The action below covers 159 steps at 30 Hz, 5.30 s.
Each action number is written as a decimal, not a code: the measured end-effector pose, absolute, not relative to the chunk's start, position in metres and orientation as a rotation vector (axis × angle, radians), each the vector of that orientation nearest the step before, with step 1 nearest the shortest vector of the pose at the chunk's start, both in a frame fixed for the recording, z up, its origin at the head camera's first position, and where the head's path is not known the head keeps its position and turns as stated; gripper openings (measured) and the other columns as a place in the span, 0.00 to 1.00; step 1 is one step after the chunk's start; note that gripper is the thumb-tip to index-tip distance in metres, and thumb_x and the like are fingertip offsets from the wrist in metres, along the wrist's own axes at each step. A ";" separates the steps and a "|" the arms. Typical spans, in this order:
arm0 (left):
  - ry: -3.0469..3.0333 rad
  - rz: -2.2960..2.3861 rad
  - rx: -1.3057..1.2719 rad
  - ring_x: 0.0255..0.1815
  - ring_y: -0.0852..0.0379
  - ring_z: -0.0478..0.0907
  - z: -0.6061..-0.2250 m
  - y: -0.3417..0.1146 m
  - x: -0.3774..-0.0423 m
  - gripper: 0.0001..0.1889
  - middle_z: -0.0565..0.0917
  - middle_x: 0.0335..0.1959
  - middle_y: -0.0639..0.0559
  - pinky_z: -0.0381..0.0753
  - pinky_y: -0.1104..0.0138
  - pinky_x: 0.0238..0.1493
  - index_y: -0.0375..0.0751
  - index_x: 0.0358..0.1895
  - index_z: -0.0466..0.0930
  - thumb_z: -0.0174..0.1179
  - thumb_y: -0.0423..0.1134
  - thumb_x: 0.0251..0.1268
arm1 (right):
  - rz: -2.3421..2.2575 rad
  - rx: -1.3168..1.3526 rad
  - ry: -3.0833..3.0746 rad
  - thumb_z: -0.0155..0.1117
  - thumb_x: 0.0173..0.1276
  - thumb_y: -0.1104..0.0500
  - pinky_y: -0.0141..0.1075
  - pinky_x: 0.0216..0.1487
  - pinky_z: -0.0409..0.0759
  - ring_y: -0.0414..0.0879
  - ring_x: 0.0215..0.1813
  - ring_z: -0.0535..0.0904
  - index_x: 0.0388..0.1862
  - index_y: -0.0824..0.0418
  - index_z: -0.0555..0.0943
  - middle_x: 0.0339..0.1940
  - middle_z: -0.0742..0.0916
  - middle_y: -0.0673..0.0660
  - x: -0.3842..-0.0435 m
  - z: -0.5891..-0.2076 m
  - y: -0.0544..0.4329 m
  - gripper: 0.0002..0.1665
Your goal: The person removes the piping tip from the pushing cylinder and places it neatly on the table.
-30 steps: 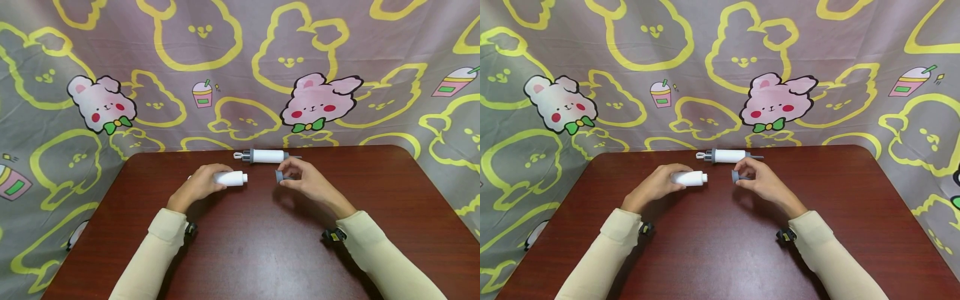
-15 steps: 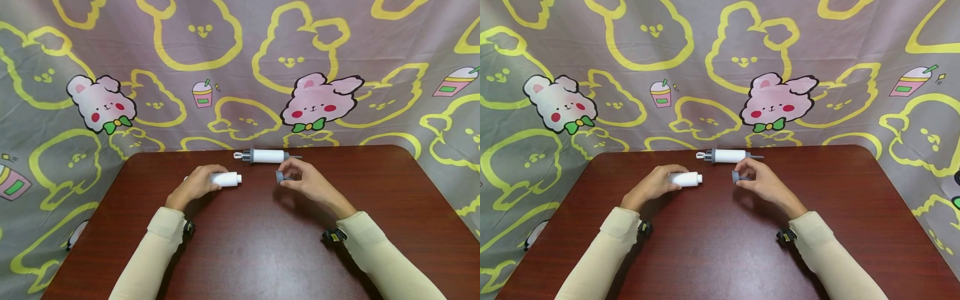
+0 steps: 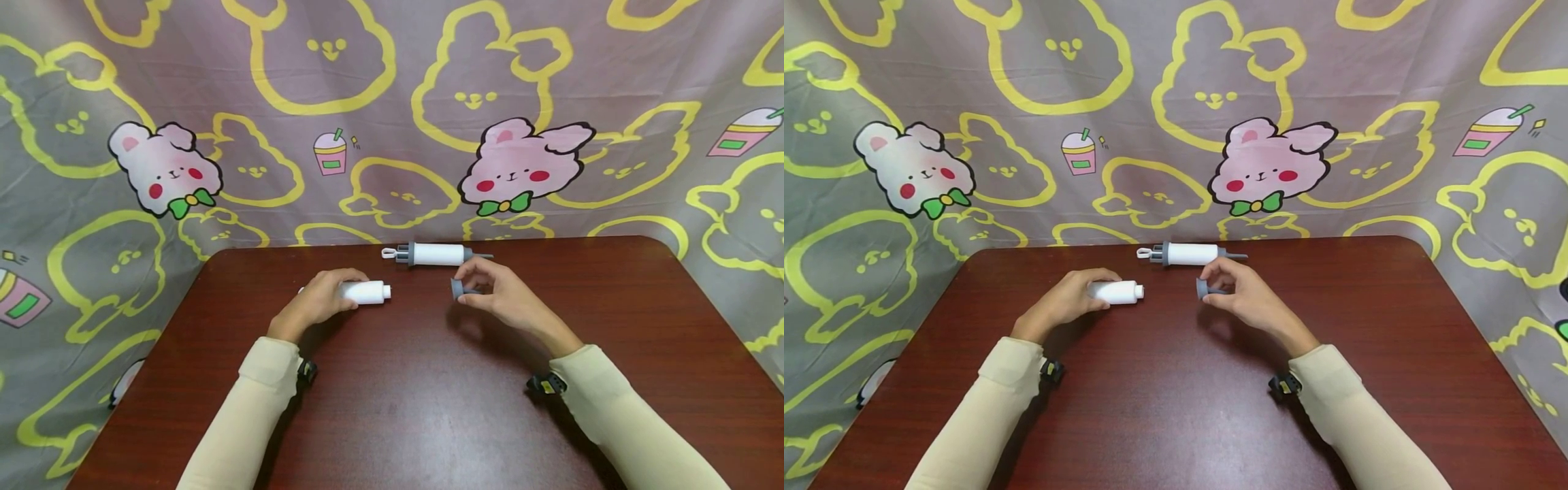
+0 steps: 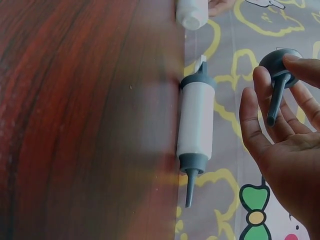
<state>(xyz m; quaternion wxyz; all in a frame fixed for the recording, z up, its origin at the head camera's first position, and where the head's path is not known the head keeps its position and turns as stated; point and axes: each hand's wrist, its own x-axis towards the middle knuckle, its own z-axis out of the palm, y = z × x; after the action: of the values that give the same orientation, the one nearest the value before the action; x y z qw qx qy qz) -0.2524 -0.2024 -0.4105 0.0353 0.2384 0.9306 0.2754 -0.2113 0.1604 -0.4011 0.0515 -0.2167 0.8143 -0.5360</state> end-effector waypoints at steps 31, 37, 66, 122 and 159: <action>2.869 0.802 0.660 0.55 0.44 0.81 -0.410 -0.204 -0.251 0.25 0.86 0.59 0.45 0.79 0.46 0.61 0.49 0.60 0.84 0.76 0.30 0.59 | -1.643 -0.668 2.465 0.72 0.67 0.70 0.34 0.45 0.79 0.46 0.41 0.84 0.52 0.61 0.80 0.39 0.87 0.59 -0.212 -0.403 0.160 0.17; 2.871 0.797 0.632 0.57 0.45 0.81 -0.409 -0.203 -0.253 0.29 0.85 0.62 0.45 0.79 0.47 0.62 0.47 0.64 0.83 0.78 0.33 0.57 | -1.662 -0.659 2.450 0.73 0.67 0.70 0.34 0.45 0.79 0.46 0.41 0.85 0.52 0.61 0.80 0.39 0.87 0.60 -0.211 -0.403 0.160 0.17; 2.958 0.827 0.841 0.66 0.47 0.76 -0.378 -0.161 -0.231 0.25 0.83 0.65 0.53 0.77 0.49 0.65 0.50 0.64 0.83 0.75 0.41 0.62 | -1.660 -0.623 2.456 0.74 0.66 0.68 0.34 0.46 0.78 0.45 0.41 0.84 0.53 0.62 0.79 0.38 0.88 0.60 -0.211 -0.403 0.159 0.18; 2.914 1.108 1.331 0.58 0.55 0.84 -0.390 -0.081 -0.218 0.22 0.89 0.54 0.52 0.80 0.63 0.64 0.43 0.59 0.86 0.77 0.41 0.62 | -1.775 -0.715 2.341 0.71 0.68 0.71 0.32 0.42 0.81 0.42 0.41 0.87 0.52 0.69 0.77 0.40 0.88 0.65 -0.212 -0.399 0.151 0.17; 2.626 1.510 1.225 0.49 0.53 0.88 -0.393 -0.084 -0.219 0.21 0.88 0.51 0.45 0.85 0.70 0.53 0.33 0.59 0.83 0.74 0.32 0.64 | -1.721 -0.649 2.410 0.67 0.71 0.72 0.35 0.47 0.84 0.50 0.42 0.87 0.48 0.68 0.78 0.38 0.87 0.61 -0.206 -0.404 0.164 0.10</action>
<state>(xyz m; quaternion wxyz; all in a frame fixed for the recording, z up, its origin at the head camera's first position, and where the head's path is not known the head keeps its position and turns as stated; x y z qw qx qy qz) -0.2194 -0.0836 -0.3934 -0.0626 0.3742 0.8021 0.4612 -0.2057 0.1638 -0.4044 0.0549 -0.2137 0.7936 -0.5670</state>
